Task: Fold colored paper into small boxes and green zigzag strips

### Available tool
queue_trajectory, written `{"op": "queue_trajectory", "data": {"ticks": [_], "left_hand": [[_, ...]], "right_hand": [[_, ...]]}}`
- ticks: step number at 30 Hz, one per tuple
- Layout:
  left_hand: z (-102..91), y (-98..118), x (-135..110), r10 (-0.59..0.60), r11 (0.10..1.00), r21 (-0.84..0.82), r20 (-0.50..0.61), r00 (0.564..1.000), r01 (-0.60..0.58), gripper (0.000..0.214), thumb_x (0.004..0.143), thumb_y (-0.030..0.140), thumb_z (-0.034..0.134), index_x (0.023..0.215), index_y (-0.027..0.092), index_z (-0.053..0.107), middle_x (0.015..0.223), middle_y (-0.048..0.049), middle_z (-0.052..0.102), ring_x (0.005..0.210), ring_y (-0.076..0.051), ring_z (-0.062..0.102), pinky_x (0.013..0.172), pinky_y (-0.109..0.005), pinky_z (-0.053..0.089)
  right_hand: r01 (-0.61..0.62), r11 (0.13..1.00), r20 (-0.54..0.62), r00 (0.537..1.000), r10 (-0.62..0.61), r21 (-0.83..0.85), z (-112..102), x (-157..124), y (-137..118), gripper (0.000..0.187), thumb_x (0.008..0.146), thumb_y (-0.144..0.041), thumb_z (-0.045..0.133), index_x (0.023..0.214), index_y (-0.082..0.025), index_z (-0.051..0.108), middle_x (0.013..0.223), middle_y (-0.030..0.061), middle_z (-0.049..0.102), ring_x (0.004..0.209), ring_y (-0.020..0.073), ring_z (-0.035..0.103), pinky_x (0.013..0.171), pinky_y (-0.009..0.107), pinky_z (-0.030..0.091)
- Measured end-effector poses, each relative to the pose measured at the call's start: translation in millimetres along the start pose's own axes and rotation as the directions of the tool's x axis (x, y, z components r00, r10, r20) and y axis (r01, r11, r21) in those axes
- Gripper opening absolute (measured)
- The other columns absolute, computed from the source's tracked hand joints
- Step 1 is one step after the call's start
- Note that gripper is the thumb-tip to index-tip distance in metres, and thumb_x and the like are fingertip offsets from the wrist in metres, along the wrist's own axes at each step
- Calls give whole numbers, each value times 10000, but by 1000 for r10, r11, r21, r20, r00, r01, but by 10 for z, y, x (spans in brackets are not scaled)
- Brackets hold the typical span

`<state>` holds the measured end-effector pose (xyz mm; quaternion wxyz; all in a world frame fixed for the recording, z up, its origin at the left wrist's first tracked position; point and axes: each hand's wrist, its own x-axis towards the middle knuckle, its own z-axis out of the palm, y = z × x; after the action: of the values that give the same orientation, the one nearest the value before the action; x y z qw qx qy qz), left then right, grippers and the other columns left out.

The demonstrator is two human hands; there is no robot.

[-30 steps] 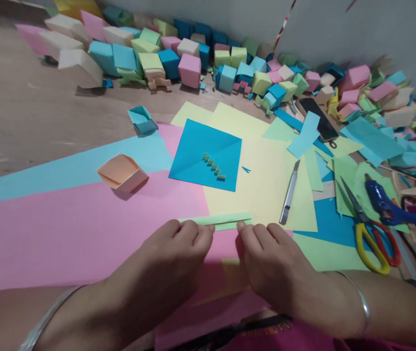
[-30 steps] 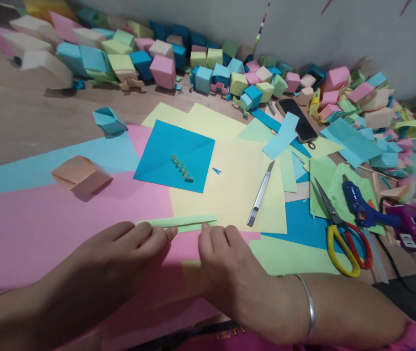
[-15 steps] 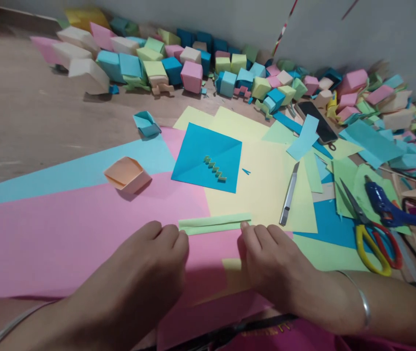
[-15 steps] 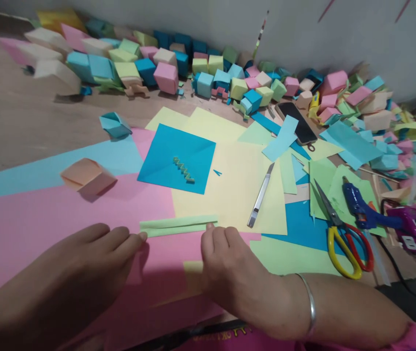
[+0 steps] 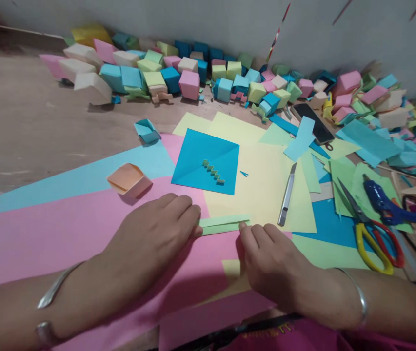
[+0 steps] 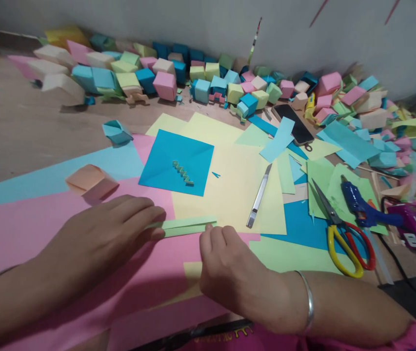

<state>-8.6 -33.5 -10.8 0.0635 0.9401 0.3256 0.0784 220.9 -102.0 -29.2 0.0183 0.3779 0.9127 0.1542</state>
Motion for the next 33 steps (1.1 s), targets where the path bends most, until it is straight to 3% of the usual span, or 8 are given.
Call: {"op": "queue_trajectory", "data": {"ticks": [3,9,12,16,21,28,33], "left_hand": [[93,-66,8,-65,992,-104,97,993,75,171,912,173,479,789,164,596,744,-53,557,686,-210,495,627,-359,363],[141,-75,58,-168,930,-300,174,970,215,106,864,161,508,823,182,603,802,-40,582,725,-184,509,631,-320,350],[152,-62,83,-172,913,-342,174,970,223,150,884,154,467,803,184,591,784,-33,572,711,-173,499,619,-309,336],[173,-34,79,-99,952,-279,110,989,127,213,862,93,442,703,176,556,686,-24,514,633,-165,447,573,-311,286],[129,17,40,66,988,-142,12,998,-63,224,797,21,470,645,173,533,662,-32,512,583,-166,378,537,-329,212],[127,181,-34,188,979,91,-38,981,-184,250,690,-45,474,623,185,544,623,-37,486,580,-192,372,531,-344,227],[121,289,-105,202,954,210,85,976,-215,208,622,4,512,587,209,524,613,-38,442,557,-206,359,493,-355,223]], "right_hand": [[-11,1000,-5,1000,11,26,16,-2,3,105,780,-75,541,728,-126,617,706,90,562,589,173,356,566,360,171],[-68,989,-60,995,76,130,21,13,33,177,789,-46,533,674,-179,554,621,39,485,576,180,313,565,361,123],[-61,985,-95,992,77,158,15,57,81,234,790,-10,506,636,-185,529,606,35,477,570,175,299,565,356,123],[-81,981,-156,982,109,175,14,136,147,238,823,4,492,682,-173,565,626,36,505,601,175,343,572,349,167],[-94,981,-171,978,123,169,7,168,167,209,887,-61,524,1055,-95,644,900,95,668,767,200,490,622,354,269],[-21,986,-159,986,48,166,46,86,150,139,837,-29,558,836,-118,664,843,92,669,818,220,537,657,376,317],[-28,989,-110,993,44,143,48,67,113,147,842,-25,536,859,-98,662,885,121,671,850,237,557,685,393,361]]}}
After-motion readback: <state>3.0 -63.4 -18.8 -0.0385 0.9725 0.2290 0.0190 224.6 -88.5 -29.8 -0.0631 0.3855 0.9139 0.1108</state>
